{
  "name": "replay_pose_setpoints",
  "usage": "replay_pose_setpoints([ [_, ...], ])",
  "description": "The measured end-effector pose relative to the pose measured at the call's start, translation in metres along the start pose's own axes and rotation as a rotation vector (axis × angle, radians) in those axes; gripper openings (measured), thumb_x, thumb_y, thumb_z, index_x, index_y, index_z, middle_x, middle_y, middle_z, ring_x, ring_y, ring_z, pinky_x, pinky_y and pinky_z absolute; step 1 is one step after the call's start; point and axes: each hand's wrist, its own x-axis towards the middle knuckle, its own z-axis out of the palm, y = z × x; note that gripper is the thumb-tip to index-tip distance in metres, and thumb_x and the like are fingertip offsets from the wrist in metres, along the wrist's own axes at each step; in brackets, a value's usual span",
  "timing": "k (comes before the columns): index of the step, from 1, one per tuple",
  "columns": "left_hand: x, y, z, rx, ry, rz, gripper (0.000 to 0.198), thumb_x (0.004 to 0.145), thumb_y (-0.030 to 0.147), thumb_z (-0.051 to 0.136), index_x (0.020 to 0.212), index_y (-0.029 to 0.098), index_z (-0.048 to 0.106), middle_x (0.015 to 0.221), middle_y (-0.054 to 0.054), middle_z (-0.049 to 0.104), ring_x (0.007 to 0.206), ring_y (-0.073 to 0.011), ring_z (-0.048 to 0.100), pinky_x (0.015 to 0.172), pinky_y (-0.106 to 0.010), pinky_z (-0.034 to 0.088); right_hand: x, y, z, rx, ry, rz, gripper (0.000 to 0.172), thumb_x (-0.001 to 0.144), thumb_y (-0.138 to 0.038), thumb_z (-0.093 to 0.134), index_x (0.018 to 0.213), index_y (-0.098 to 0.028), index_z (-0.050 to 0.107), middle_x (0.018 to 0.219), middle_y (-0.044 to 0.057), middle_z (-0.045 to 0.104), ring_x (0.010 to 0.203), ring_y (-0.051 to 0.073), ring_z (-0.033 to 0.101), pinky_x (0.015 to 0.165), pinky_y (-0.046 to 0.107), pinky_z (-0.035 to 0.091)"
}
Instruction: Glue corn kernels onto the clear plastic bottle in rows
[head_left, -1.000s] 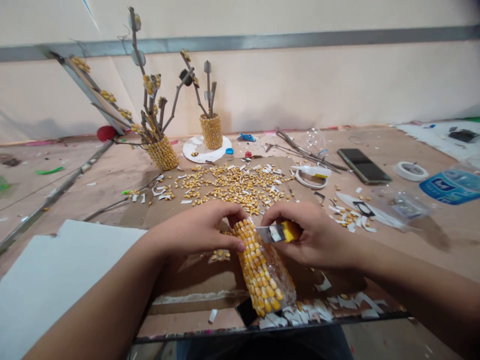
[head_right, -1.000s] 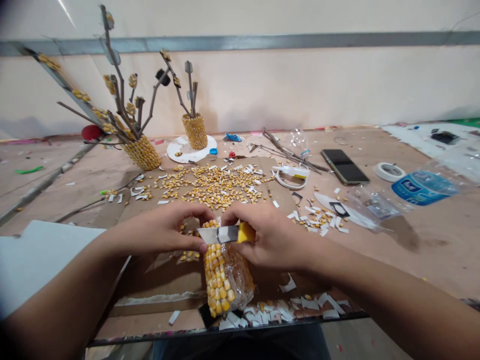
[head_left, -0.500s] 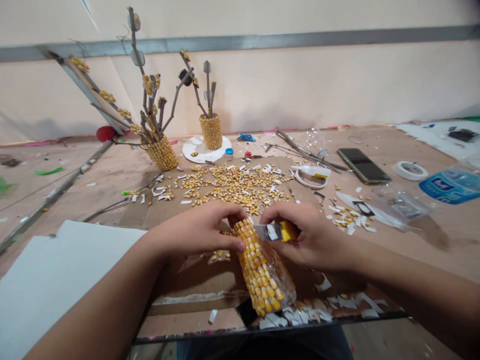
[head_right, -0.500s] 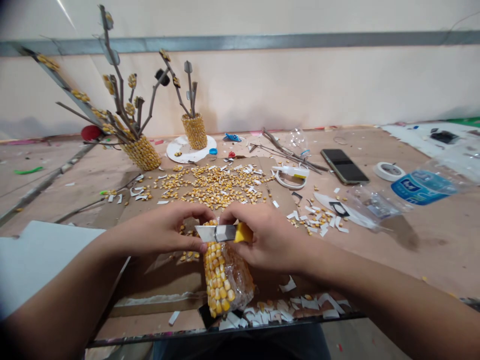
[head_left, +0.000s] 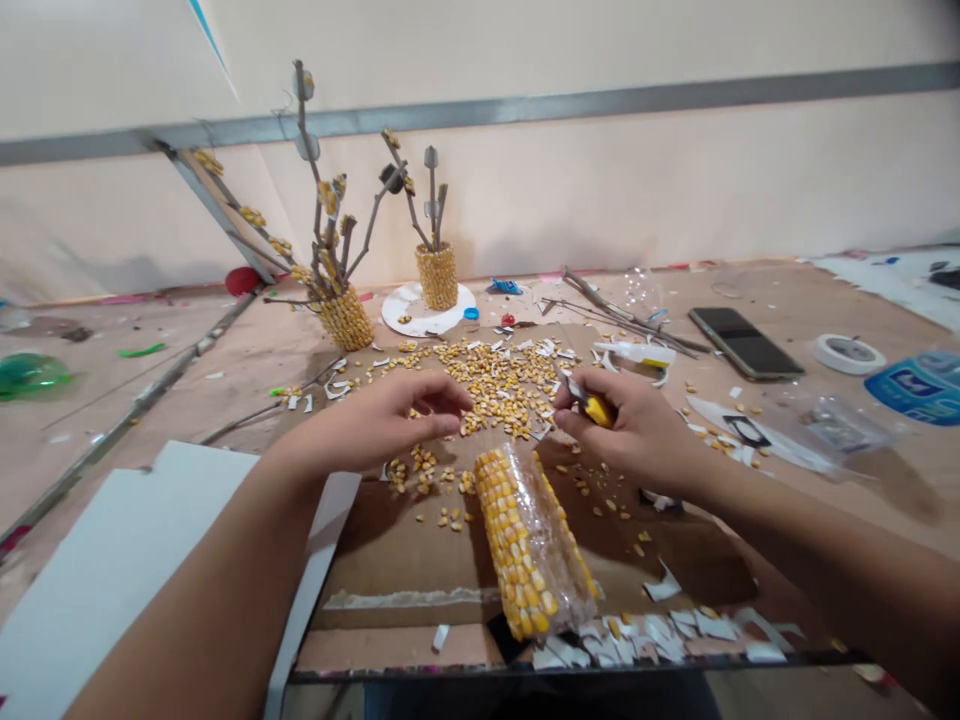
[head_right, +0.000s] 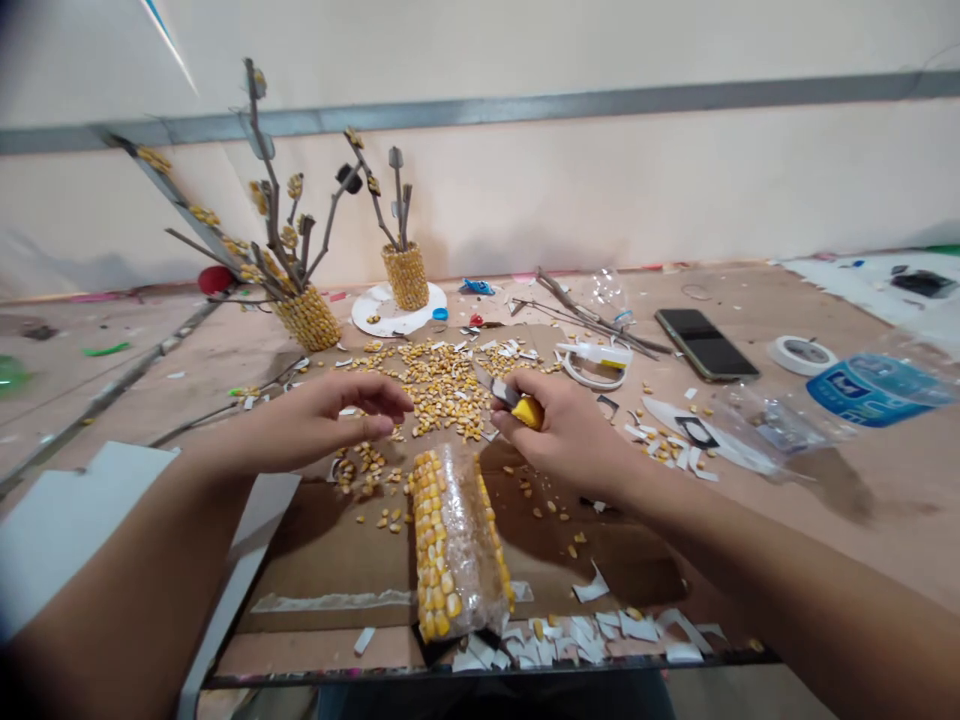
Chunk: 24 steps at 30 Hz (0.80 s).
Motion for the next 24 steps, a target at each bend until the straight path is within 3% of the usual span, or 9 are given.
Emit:
replay_pose_setpoints([
  [4, 0.001, -0.010, -0.009, 0.112, 0.154, -0.066, 0.024, 0.096, 0.039, 0.058, 0.092, 0.018, 0.069, 0.085, -0.002, 0.070, 0.080, -0.0184, 0.062, 0.073, -0.031, 0.048, 0.001, 0.006, 0.003, -0.048, -0.030, 0.001, 0.016, 0.095, -0.034, 0.062, 0.087, -0.021, 0.061, 0.078, 0.002, 0.068, 0.067, 0.018, 0.059, 0.062, 0.030, 0.042],
  [8, 0.002, -0.016, 0.000, 0.277, 0.064, -0.104, 0.016, 0.087, 0.019, 0.056, 0.091, 0.019, 0.071, 0.090, -0.004, 0.075, 0.084, -0.0208, 0.067, 0.076, -0.032, 0.048, 0.000, 0.005, 0.005, -0.102, -0.042, -0.024, 0.023, 0.097, -0.039, 0.061, 0.081, -0.023, 0.058, 0.069, 0.000, 0.059, 0.061, 0.017, 0.052, 0.058, 0.029, 0.038],
  [12, 0.004, -0.016, 0.009, 0.410, 0.021, -0.151, 0.012, 0.077, 0.017, 0.061, 0.086, 0.019, 0.069, 0.084, -0.004, 0.073, 0.075, -0.0205, 0.064, 0.065, -0.030, 0.043, 0.001, 0.003, 0.004, -0.140, -0.060, -0.035, 0.029, 0.098, -0.042, 0.059, 0.076, -0.023, 0.053, 0.064, -0.003, 0.052, 0.057, 0.015, 0.046, 0.057, 0.029, 0.034],
  [18, 0.013, -0.008, 0.023, 0.517, 0.049, -0.038, 0.014, 0.088, 0.020, 0.059, 0.090, 0.020, 0.074, 0.091, -0.007, 0.076, 0.082, -0.0226, 0.067, 0.069, -0.031, 0.043, 0.001, 0.003, 0.006, -0.182, -0.078, -0.021, 0.033, 0.098, -0.044, 0.057, 0.074, -0.023, 0.050, 0.065, -0.002, 0.051, 0.061, 0.016, 0.046, 0.060, 0.030, 0.031],
  [24, 0.022, -0.009, 0.040, 0.612, 0.097, -0.055, 0.019, 0.092, 0.020, 0.058, 0.084, 0.019, 0.076, 0.087, -0.009, 0.077, 0.076, -0.0227, 0.065, 0.064, -0.031, 0.040, 0.002, 0.006, 0.008, -0.166, -0.086, -0.017, 0.036, 0.096, -0.043, 0.059, 0.070, -0.024, 0.043, 0.065, -0.002, 0.047, 0.063, 0.016, 0.042, 0.062, 0.030, 0.031],
])
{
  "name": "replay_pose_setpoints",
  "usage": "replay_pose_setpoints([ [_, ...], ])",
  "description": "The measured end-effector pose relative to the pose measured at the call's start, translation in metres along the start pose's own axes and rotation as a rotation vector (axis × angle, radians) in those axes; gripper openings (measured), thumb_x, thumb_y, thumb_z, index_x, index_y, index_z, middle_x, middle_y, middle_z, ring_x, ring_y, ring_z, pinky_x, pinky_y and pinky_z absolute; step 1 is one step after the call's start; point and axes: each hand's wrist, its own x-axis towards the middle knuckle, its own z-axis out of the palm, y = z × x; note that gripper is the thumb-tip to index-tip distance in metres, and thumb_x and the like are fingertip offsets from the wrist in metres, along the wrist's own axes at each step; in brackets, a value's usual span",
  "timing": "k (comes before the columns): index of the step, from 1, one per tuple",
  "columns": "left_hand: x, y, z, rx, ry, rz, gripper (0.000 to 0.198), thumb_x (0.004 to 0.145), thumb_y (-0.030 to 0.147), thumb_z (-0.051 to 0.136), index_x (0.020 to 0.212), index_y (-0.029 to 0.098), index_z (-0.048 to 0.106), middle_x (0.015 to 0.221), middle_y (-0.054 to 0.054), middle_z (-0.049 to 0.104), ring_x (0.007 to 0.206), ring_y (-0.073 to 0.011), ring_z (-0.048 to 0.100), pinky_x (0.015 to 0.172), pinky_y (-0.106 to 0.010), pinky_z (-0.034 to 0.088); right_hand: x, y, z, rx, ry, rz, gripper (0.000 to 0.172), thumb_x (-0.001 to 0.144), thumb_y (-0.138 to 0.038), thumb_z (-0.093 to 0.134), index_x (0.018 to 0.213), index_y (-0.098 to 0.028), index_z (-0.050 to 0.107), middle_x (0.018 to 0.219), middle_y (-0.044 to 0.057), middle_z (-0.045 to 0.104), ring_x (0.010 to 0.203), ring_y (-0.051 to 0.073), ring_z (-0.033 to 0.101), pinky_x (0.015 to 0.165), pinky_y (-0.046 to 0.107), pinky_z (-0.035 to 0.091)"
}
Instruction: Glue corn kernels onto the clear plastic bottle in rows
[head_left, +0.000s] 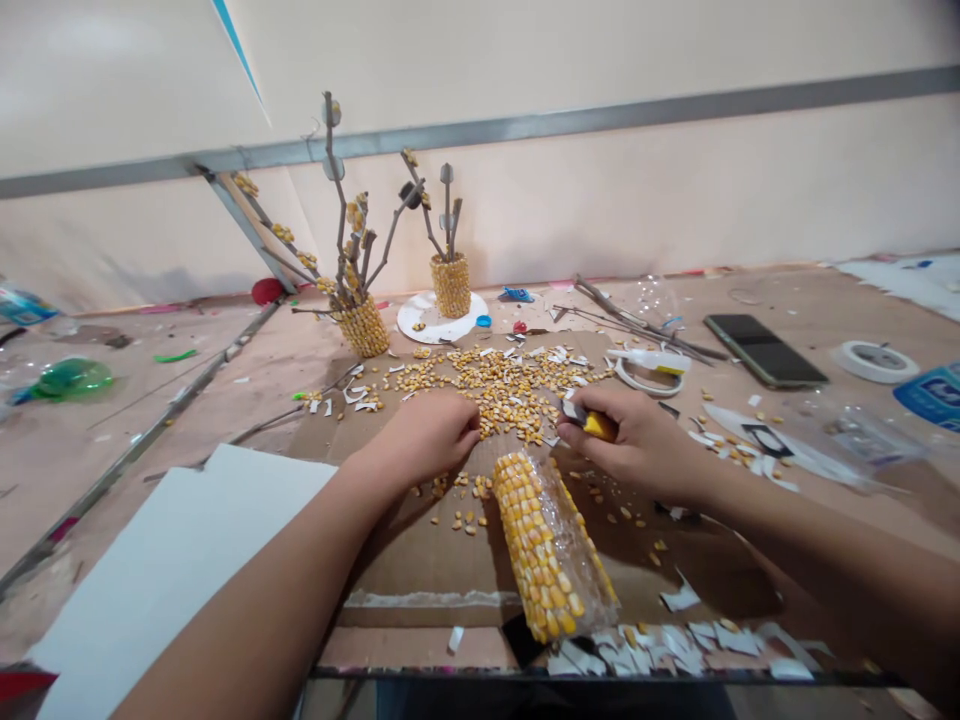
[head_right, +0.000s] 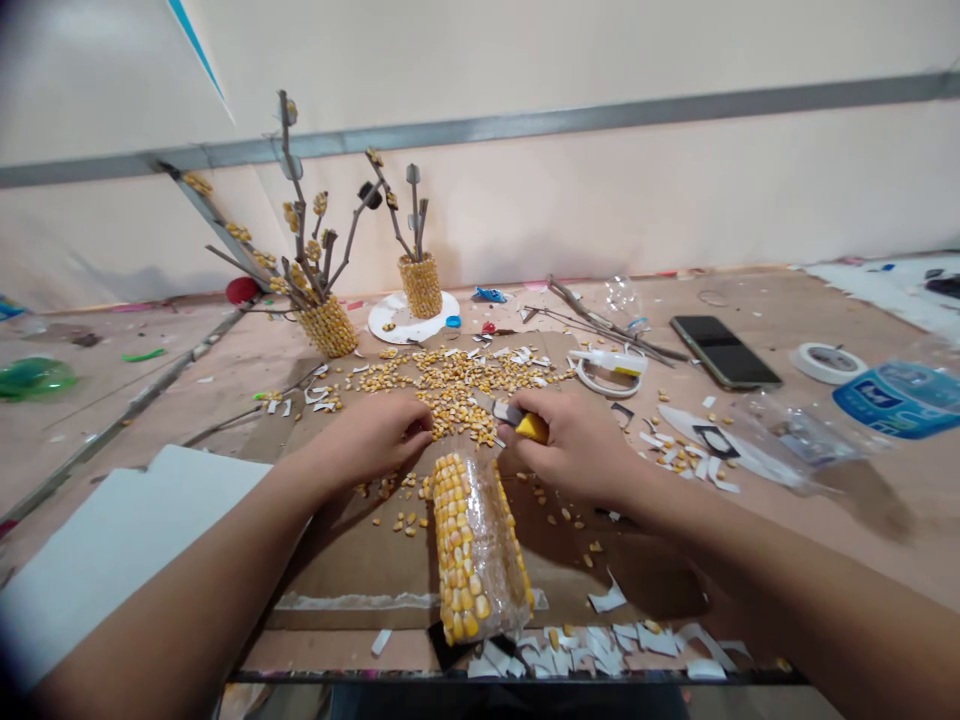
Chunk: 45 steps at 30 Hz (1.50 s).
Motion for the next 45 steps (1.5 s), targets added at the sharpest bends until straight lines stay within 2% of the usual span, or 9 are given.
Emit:
replay_pose_setpoints([
  [5, 0.001, -0.001, 0.000, -0.088, 0.023, 0.000, 0.016, 0.091, 0.019, 0.060, 0.084, 0.018, 0.075, 0.084, -0.007, 0.075, 0.074, -0.0201, 0.064, 0.065, -0.029, 0.041, 0.000, -0.004, -0.002, -0.015, 0.014, -0.031, 0.036, 0.096, -0.041, 0.060, 0.069, -0.024, 0.043, 0.065, -0.002, 0.047, 0.063, 0.016, 0.043, 0.061, 0.030, 0.030],
  [9, -0.004, 0.011, -0.009, -0.683, 0.153, -0.010, 0.014, 0.091, 0.027, 0.067, 0.086, 0.016, 0.074, 0.077, -0.002, 0.071, 0.069, -0.0142, 0.060, 0.065, -0.026, 0.044, -0.005, -0.013, -0.006, -0.009, 0.061, -0.144, 0.038, 0.100, -0.050, 0.059, 0.075, -0.022, 0.050, 0.065, -0.003, 0.048, 0.060, 0.015, 0.045, 0.059, 0.028, 0.030],
  [13, -0.014, 0.032, -0.013, -1.220, 0.304, -0.038, 0.016, 0.085, 0.032, 0.080, 0.084, 0.016, 0.075, 0.073, 0.001, 0.069, 0.065, -0.0096, 0.056, 0.062, -0.022, 0.043, -0.011, -0.022, -0.007, -0.013, 0.116, -0.341, 0.050, 0.108, -0.062, 0.041, 0.079, -0.022, 0.046, 0.065, -0.004, 0.048, 0.056, 0.013, 0.043, 0.055, 0.027, 0.028],
  [18, -0.021, 0.047, -0.008, -1.520, 0.248, 0.024, 0.015, 0.083, 0.032, 0.087, 0.083, 0.018, 0.081, 0.070, 0.001, 0.072, 0.059, -0.0060, 0.055, 0.056, -0.017, 0.042, -0.017, -0.029, -0.003, -0.099, 0.148, -0.451, 0.049, 0.112, -0.057, 0.035, 0.080, -0.022, 0.047, 0.067, -0.002, 0.049, 0.058, 0.013, 0.043, 0.057, 0.028, 0.028],
  [29, -0.024, 0.053, -0.007, -1.619, 0.096, 0.091, 0.018, 0.082, 0.033, 0.091, 0.084, 0.017, 0.084, 0.072, -0.001, 0.076, 0.062, -0.0062, 0.062, 0.059, -0.015, 0.046, -0.017, -0.031, -0.004, -0.080, 0.166, -0.452, 0.047, 0.112, -0.052, 0.038, 0.078, -0.021, 0.048, 0.067, -0.003, 0.047, 0.056, 0.012, 0.043, 0.054, 0.027, 0.029],
  [32, -0.024, 0.055, -0.008, -1.600, 0.113, 0.056, 0.022, 0.082, 0.035, 0.091, 0.082, 0.016, 0.082, 0.070, -0.001, 0.074, 0.062, -0.0063, 0.061, 0.059, -0.015, 0.046, -0.018, -0.033, -0.003, 0.003, 0.170, -0.424, 0.043, 0.110, -0.050, 0.044, 0.080, -0.021, 0.050, 0.066, -0.004, 0.048, 0.055, 0.011, 0.044, 0.052, 0.026, 0.030],
  [35, -0.025, 0.058, -0.008, -1.581, 0.157, 0.044, 0.022, 0.083, 0.036, 0.089, 0.083, 0.016, 0.079, 0.070, 0.000, 0.073, 0.061, -0.0062, 0.060, 0.060, -0.016, 0.047, -0.020, -0.037, 0.001, 0.164, 0.267, -0.339, 0.027, 0.103, -0.038, 0.062, 0.084, -0.021, 0.052, 0.065, -0.007, 0.047, 0.052, 0.009, 0.041, 0.050, 0.023, 0.032],
  [39, -0.028, 0.062, -0.006, -1.455, 0.171, 0.046, 0.022, 0.087, 0.036, 0.083, 0.086, 0.015, 0.077, 0.077, -0.003, 0.075, 0.069, -0.0110, 0.064, 0.068, -0.022, 0.051, -0.020, -0.041, 0.007, 0.318, 0.413, -0.394, 0.020, 0.092, -0.023, 0.078, 0.095, -0.023, 0.058, 0.070, -0.008, 0.051, 0.055, 0.007, 0.042, 0.052, 0.021, 0.035],
  [45, -0.030, 0.061, -0.005, -1.147, 0.191, 0.090, 0.022, 0.092, 0.036, 0.074, 0.091, 0.014, 0.077, 0.084, -0.007, 0.075, 0.078, -0.0177, 0.066, 0.074, -0.031, 0.051, -0.022, -0.041, 0.009, 0.373, 0.369, -0.451, 0.010, 0.094, -0.018, 0.073, 0.097, -0.023, 0.064, 0.075, -0.003, 0.060, 0.061, 0.011, 0.051, 0.057, 0.025, 0.040],
])
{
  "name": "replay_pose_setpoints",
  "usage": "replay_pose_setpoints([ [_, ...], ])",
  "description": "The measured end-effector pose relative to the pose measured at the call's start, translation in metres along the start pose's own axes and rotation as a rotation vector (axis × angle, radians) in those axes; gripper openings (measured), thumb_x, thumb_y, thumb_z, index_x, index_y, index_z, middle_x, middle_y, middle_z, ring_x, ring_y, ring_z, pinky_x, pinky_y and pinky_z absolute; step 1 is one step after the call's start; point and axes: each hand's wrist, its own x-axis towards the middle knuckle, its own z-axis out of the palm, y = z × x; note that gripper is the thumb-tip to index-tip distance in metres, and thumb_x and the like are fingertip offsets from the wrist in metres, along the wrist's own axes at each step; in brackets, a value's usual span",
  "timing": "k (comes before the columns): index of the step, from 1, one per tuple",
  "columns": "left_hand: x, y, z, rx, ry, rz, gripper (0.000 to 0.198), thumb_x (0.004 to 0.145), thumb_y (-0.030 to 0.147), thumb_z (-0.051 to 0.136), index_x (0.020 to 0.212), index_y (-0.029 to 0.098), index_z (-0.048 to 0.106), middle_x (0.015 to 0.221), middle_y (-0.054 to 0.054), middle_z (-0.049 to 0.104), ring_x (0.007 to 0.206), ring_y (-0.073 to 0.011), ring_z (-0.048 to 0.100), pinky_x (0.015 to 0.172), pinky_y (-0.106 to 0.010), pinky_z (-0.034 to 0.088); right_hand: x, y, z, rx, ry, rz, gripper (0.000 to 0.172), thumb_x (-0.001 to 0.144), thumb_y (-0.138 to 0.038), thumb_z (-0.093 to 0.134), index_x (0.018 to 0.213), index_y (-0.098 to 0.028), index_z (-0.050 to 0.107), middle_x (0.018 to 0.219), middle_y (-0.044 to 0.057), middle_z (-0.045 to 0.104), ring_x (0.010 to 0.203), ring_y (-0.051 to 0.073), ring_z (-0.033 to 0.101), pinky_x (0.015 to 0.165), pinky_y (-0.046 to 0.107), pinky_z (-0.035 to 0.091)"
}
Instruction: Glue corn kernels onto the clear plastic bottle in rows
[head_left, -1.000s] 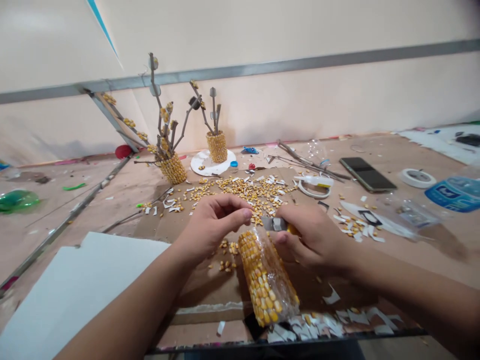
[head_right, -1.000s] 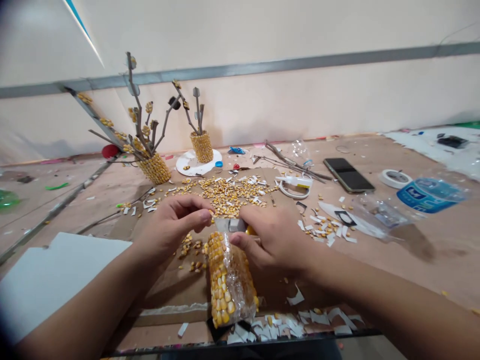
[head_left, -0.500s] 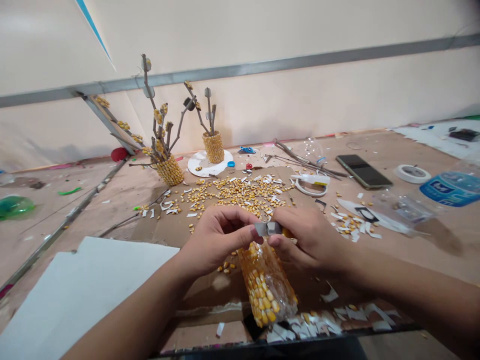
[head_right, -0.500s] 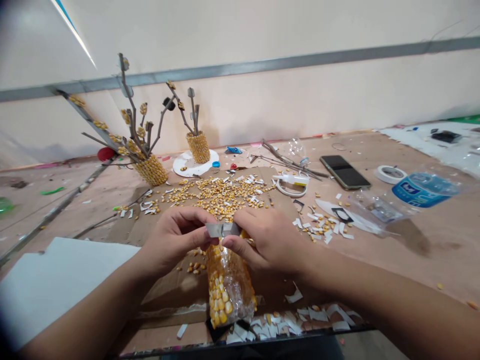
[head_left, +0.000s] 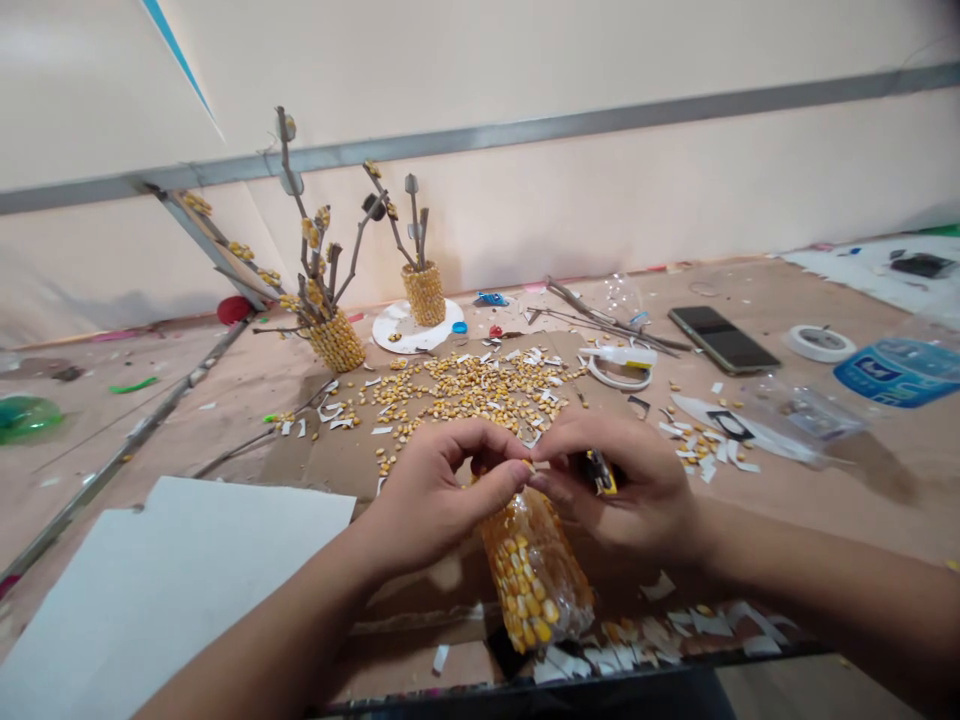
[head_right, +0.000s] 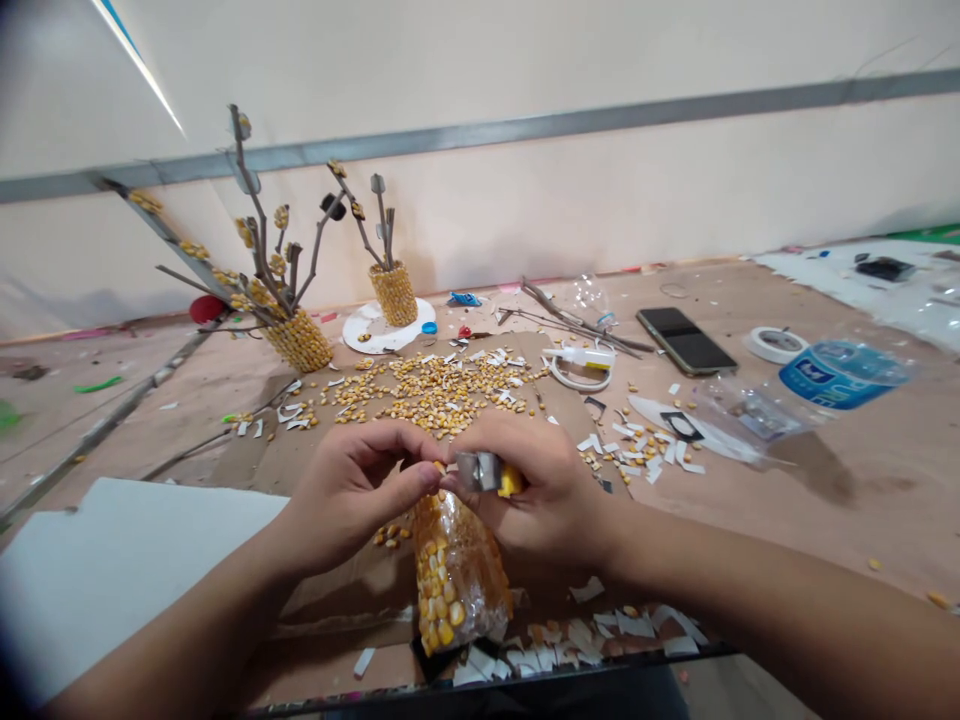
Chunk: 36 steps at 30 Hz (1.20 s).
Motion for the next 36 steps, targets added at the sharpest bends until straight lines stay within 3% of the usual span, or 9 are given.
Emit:
replay_pose_setpoints([
  [2, 0.001, 0.001, -0.001, 0.012, 0.007, 0.013, 0.021, 0.092, 0.035, 0.073, 0.089, 0.015, 0.076, 0.080, -0.006, 0.073, 0.075, -0.0163, 0.064, 0.071, -0.029, 0.049, 0.000, -0.001, -0.001, -0.046, -0.017, 0.047, 0.013, 0.097, -0.024, 0.071, 0.088, -0.022, 0.061, 0.071, -0.003, 0.059, 0.059, 0.011, 0.048, 0.056, 0.025, 0.038],
  [4, 0.002, 0.002, -0.001, -0.021, 0.041, 0.022, 0.020, 0.090, 0.034, 0.074, 0.086, 0.015, 0.075, 0.077, -0.004, 0.071, 0.071, -0.0143, 0.060, 0.068, -0.027, 0.047, 0.000, 0.000, -0.003, -0.107, -0.076, 0.071, 0.028, 0.102, -0.038, 0.065, 0.081, -0.022, 0.055, 0.067, -0.004, 0.053, 0.057, 0.011, 0.045, 0.054, 0.025, 0.035],
  [7, 0.003, 0.004, 0.000, -0.114, 0.091, 0.023, 0.018, 0.088, 0.032, 0.077, 0.084, 0.015, 0.073, 0.074, -0.001, 0.068, 0.068, -0.0118, 0.057, 0.064, -0.023, 0.045, 0.000, 0.004, -0.006, -0.174, -0.219, 0.055, 0.052, 0.107, -0.064, 0.044, 0.077, -0.022, 0.048, 0.066, -0.004, 0.046, 0.056, 0.012, 0.041, 0.053, 0.027, 0.030],
  [9, 0.003, 0.004, 0.001, -0.162, 0.099, 0.023, 0.018, 0.087, 0.032, 0.079, 0.083, 0.015, 0.072, 0.074, 0.000, 0.068, 0.067, -0.0107, 0.056, 0.063, -0.022, 0.045, -0.001, 0.006, -0.006, -0.196, -0.281, 0.055, 0.059, 0.107, -0.070, 0.032, 0.077, -0.022, 0.046, 0.067, -0.003, 0.047, 0.057, 0.012, 0.040, 0.054, 0.028, 0.027],
  [20, 0.001, 0.002, 0.002, -0.216, 0.065, 0.021, 0.031, 0.087, 0.044, 0.084, 0.087, 0.014, 0.075, 0.081, -0.004, 0.074, 0.072, -0.0126, 0.063, 0.067, -0.022, 0.051, -0.003, 0.009, -0.004, -0.236, -0.305, 0.036, 0.056, 0.110, -0.066, 0.030, 0.078, -0.022, 0.044, 0.069, -0.002, 0.047, 0.058, 0.013, 0.040, 0.057, 0.028, 0.024],
  [31, -0.001, 0.001, 0.001, -0.117, 0.009, 0.092, 0.038, 0.092, 0.052, 0.076, 0.084, 0.015, 0.071, 0.076, -0.004, 0.068, 0.065, -0.0118, 0.056, 0.062, -0.022, 0.047, -0.004, 0.003, -0.001, -0.245, -0.284, -0.003, 0.057, 0.109, -0.066, 0.033, 0.078, -0.021, 0.049, 0.070, -0.001, 0.049, 0.058, 0.013, 0.042, 0.056, 0.028, 0.025],
  [34, -0.005, 0.000, 0.002, -0.145, -0.015, 0.122, 0.036, 0.093, 0.049, 0.075, 0.083, 0.015, 0.072, 0.074, -0.004, 0.067, 0.065, -0.0117, 0.054, 0.061, -0.022, 0.045, -0.002, 0.006, -0.003, -0.247, -0.222, 0.014, 0.058, 0.109, -0.066, 0.032, 0.076, -0.021, 0.048, 0.068, -0.001, 0.048, 0.058, 0.013, 0.042, 0.055, 0.028, 0.026],
  [36, -0.007, 0.001, 0.002, -0.157, -0.039, 0.154, 0.032, 0.093, 0.045, 0.076, 0.082, 0.016, 0.072, 0.073, -0.003, 0.066, 0.066, -0.0119, 0.054, 0.062, -0.023, 0.045, 0.001, 0.012, -0.007, -0.234, -0.110, 0.108, 0.058, 0.109, -0.065, 0.033, 0.072, -0.023, 0.043, 0.063, -0.004, 0.043, 0.054, 0.012, 0.038, 0.054, 0.028, 0.025],
])
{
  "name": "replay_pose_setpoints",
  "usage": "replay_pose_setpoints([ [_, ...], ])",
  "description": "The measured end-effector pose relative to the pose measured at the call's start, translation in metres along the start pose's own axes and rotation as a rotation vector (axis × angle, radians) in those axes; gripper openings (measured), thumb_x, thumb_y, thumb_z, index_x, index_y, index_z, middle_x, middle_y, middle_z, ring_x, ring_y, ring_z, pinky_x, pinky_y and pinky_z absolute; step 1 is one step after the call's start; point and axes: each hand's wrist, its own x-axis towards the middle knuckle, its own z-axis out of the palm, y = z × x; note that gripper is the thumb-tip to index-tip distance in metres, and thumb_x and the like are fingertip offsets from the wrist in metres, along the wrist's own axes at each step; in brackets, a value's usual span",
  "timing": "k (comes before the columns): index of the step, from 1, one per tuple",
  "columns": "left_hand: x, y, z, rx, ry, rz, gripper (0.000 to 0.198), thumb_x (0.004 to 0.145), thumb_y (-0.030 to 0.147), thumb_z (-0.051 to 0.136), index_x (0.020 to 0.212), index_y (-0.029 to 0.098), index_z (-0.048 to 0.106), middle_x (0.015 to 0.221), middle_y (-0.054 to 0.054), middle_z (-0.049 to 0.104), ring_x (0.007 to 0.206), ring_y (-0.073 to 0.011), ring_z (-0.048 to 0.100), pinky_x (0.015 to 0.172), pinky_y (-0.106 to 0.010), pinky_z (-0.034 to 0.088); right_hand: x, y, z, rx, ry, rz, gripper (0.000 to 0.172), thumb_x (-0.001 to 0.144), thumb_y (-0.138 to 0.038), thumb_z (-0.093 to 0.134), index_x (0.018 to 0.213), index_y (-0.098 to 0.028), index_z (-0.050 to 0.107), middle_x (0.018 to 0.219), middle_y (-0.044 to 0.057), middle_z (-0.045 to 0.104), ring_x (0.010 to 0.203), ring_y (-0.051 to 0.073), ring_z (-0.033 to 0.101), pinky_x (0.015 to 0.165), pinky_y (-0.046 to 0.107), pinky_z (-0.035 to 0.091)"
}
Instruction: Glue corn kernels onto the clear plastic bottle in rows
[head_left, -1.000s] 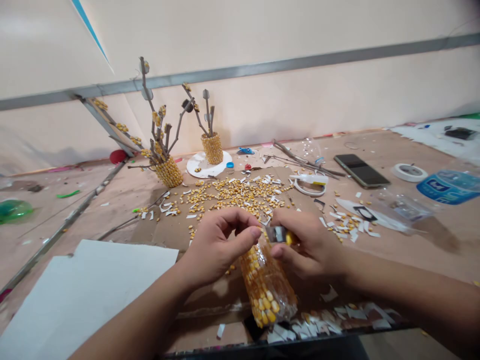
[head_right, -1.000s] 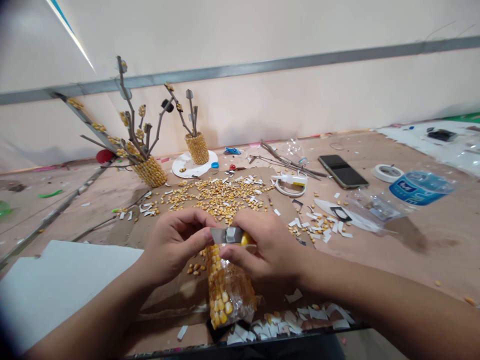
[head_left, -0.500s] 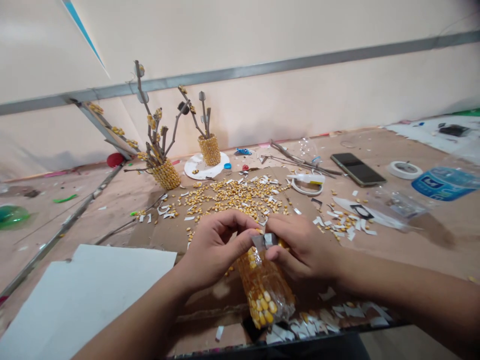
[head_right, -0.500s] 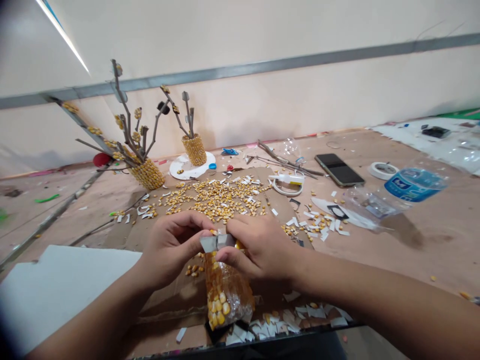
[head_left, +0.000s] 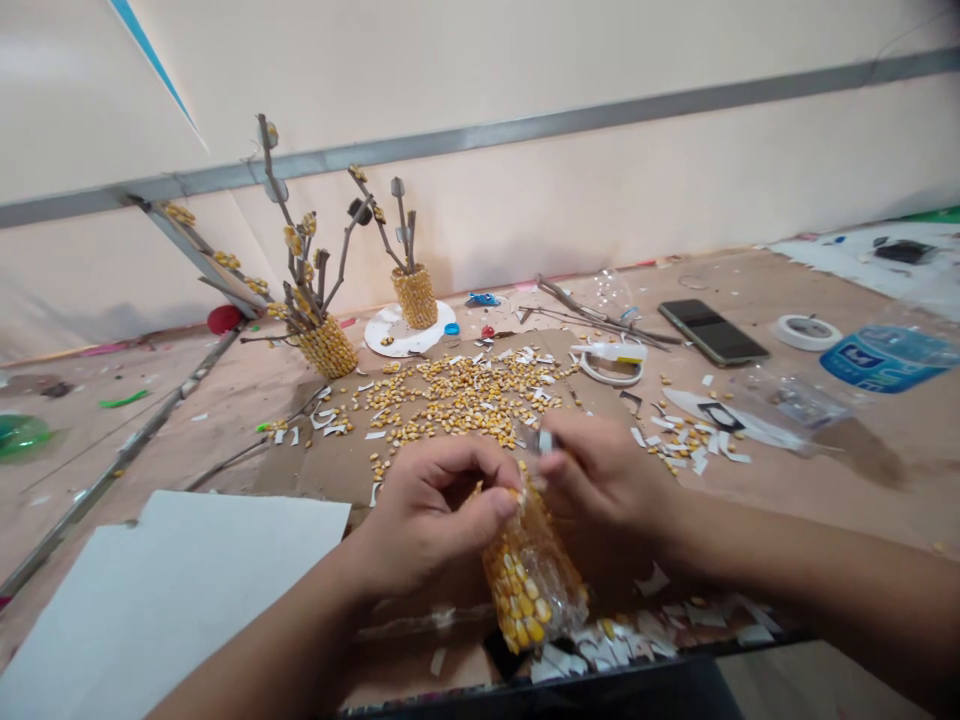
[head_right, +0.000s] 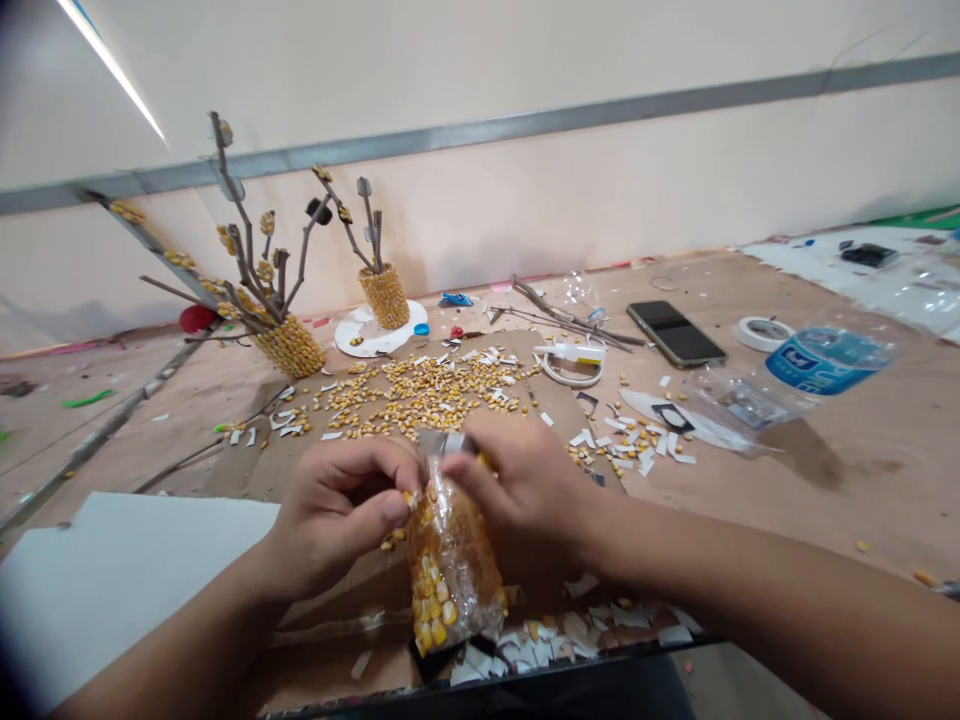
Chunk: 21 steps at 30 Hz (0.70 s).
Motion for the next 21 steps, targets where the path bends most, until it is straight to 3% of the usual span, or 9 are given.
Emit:
replay_pose_setpoints([
  [4, 0.002, 0.002, -0.001, -0.024, 0.061, -0.021, 0.025, 0.092, 0.039, 0.078, 0.082, 0.016, 0.072, 0.073, -0.003, 0.066, 0.064, -0.0111, 0.054, 0.061, -0.023, 0.045, 0.006, 0.010, -0.008, 0.063, 0.150, 0.180, 0.051, 0.108, -0.061, 0.045, 0.073, -0.024, 0.042, 0.061, -0.006, 0.037, 0.054, 0.012, 0.035, 0.053, 0.029, 0.027],
  [6, 0.005, 0.002, -0.003, -0.019, 0.099, -0.054, 0.025, 0.090, 0.039, 0.080, 0.082, 0.016, 0.072, 0.071, -0.002, 0.065, 0.062, -0.0107, 0.053, 0.058, -0.022, 0.044, 0.006, 0.008, -0.008, 0.120, 0.122, 0.121, 0.038, 0.105, -0.051, 0.058, 0.080, -0.023, 0.049, 0.065, -0.006, 0.043, 0.056, 0.012, 0.039, 0.054, 0.028, 0.032],
  [9, 0.009, 0.001, -0.005, 0.027, 0.092, -0.084, 0.026, 0.089, 0.038, 0.080, 0.081, 0.015, 0.072, 0.070, -0.001, 0.065, 0.062, -0.0111, 0.053, 0.059, -0.023, 0.044, 0.003, -0.003, -0.005, 0.207, 0.108, -0.081, 0.008, 0.097, -0.025, 0.067, 0.100, -0.024, 0.060, 0.075, -0.004, 0.057, 0.063, 0.013, 0.051, 0.058, 0.027, 0.043],
  [13, 0.010, 0.000, -0.004, 0.097, 0.055, -0.117, 0.023, 0.091, 0.037, 0.076, 0.082, 0.016, 0.073, 0.073, -0.002, 0.069, 0.067, -0.0129, 0.057, 0.065, -0.024, 0.047, -0.003, -0.010, -0.001, 0.203, 0.109, -0.216, 0.030, 0.095, -0.016, 0.068, 0.123, -0.027, 0.065, 0.097, 0.004, 0.072, 0.082, 0.017, 0.068, 0.070, 0.031, 0.056],
  [18, 0.010, -0.001, -0.004, 0.157, 0.007, -0.122, 0.018, 0.092, 0.033, 0.074, 0.086, 0.016, 0.074, 0.080, -0.004, 0.074, 0.072, -0.0140, 0.061, 0.069, -0.025, 0.048, -0.005, -0.006, -0.001, 0.162, 0.075, -0.263, 0.013, 0.095, -0.015, 0.067, 0.106, -0.023, 0.067, 0.093, 0.005, 0.071, 0.079, 0.015, 0.068, 0.067, 0.027, 0.055],
  [21, 0.009, -0.002, -0.004, 0.163, -0.008, -0.121, 0.017, 0.092, 0.032, 0.073, 0.086, 0.016, 0.074, 0.081, -0.003, 0.074, 0.072, -0.0131, 0.060, 0.068, -0.025, 0.046, -0.003, -0.003, 0.001, 0.164, 0.063, -0.219, 0.013, 0.095, -0.011, 0.062, 0.100, -0.023, 0.063, 0.086, 0.003, 0.069, 0.077, 0.016, 0.066, 0.068, 0.028, 0.054],
])
